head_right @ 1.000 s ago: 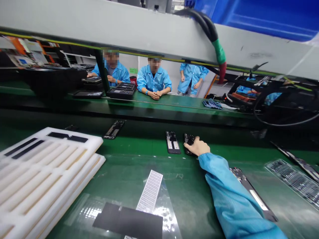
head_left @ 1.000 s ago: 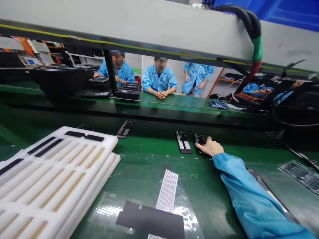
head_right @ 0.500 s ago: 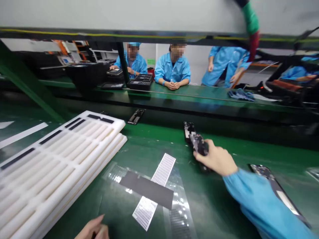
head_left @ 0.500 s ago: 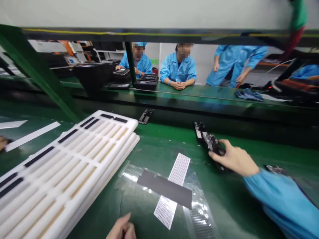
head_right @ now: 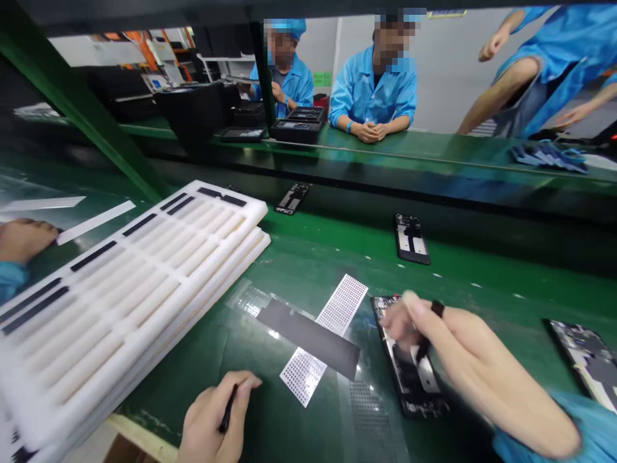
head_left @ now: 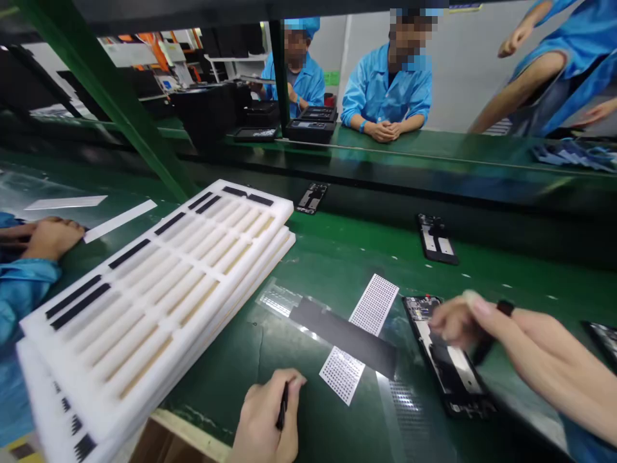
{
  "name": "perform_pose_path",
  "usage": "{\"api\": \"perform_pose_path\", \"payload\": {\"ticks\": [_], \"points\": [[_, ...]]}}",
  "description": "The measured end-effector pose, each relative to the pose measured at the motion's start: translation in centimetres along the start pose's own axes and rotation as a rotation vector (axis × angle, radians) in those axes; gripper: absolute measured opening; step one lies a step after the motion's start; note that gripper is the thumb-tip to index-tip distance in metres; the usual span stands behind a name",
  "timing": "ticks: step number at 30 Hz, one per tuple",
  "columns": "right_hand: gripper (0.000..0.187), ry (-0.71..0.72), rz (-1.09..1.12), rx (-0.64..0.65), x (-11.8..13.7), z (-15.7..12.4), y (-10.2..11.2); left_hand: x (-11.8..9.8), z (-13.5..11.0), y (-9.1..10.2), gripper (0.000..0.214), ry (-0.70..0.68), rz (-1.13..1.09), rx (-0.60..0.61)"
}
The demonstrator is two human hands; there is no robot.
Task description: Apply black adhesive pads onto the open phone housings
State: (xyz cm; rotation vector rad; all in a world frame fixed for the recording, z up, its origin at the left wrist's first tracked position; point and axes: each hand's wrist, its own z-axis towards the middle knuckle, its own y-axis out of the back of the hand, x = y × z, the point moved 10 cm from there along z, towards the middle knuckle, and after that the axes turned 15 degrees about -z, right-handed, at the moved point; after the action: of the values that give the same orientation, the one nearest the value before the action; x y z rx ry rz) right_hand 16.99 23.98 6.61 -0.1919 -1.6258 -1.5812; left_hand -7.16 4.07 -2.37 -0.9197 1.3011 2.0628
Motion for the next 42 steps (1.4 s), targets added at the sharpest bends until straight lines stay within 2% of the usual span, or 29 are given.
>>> {"api": "perform_pose_path", "payload": {"ticks": [2, 4, 7, 9, 11, 14, 20, 22, 24, 27, 30, 32, 34, 36, 38, 42], "points": [[0.062, -0.026, 0.070, 0.104, 1.7, 2.6, -2.6, 0.3, 0.9, -0.1, 0.017, -0.009, 0.039, 0.042], [0.067, -0.079, 0.202, 0.225, 2.8, 5.2, -6.4, 0.6, 1.9, -0.1, 0.025, 0.003, 0.094, 0.079], [0.066, 0.001, 0.381, 0.498, 5.4, 7.8, -13.7, 1.7, 3.0, -0.4, 0.047, 0.078, 0.289, 0.180], [0.062, 0.062, 0.420, 0.596, 6.5, 8.6, -17.4, 2.4, 3.5, -0.8, 0.057, 0.128, 0.436, 0.267], [0.056, 0.083, 0.414, 0.620, 6.4, 9.1, -19.8, 2.9, 3.8, -1.0, 0.062, 0.157, 0.518, 0.332], [0.050, 0.089, 0.404, 0.631, 5.6, 8.9, -21.7, 3.4, 4.3, -1.5, 0.063, 0.172, 0.575, 0.407], [0.047, 0.081, 0.433, 0.696, 5.2, 8.0, -22.8, 4.1, 4.8, -2.2, 0.055, 0.195, 0.611, 0.478], [0.050, 0.066, 0.457, 0.705, 5.3, 8.2, -22.8, 4.1, 4.8, -2.2, 0.053, 0.195, 0.592, 0.477], [0.053, 0.054, 0.488, 0.710, 5.4, 8.3, -22.4, 4.2, 4.9, -1.8, 0.050, 0.208, 0.499, 0.427], [0.051, 0.053, 0.560, 0.681, 6.5, 7.9, -20.7, 4.1, 5.1, 0.0, 0.046, 0.259, 0.168, 0.206], [0.036, 0.024, 0.657, 0.549, 7.9, 6.5, -17.7, 3.6, 4.5, 2.5, 0.046, 0.322, -0.367, -0.128], [0.028, 0.037, 0.635, 0.417, 8.8, 5.0, -15.5, 3.2, 3.8, 2.7, 0.042, 0.366, -0.859, -0.317], [0.027, 0.094, 0.555, 0.295, 9.8, 3.4, -13.6, 2.2, 3.4, 1.8, 0.052, 0.408, -1.225, -0.419], [0.025, 0.145, 0.502, 0.221, 10.6, 2.0, -12.6, 1.2, 3.3, 1.2, 0.055, 0.415, -1.383, -0.515], [0.024, 0.163, 0.482, 0.188, 10.8, 1.0, -12.4, 0.3, 3.4, 1.1, 0.054, 0.384, -1.438, -0.594], [0.026, 0.137, 0.495, 0.123, 10.5, 0.3, -12.0, -0.9, 3.8, 0.9, 0.052, 0.319, -1.467, -0.655]]}}
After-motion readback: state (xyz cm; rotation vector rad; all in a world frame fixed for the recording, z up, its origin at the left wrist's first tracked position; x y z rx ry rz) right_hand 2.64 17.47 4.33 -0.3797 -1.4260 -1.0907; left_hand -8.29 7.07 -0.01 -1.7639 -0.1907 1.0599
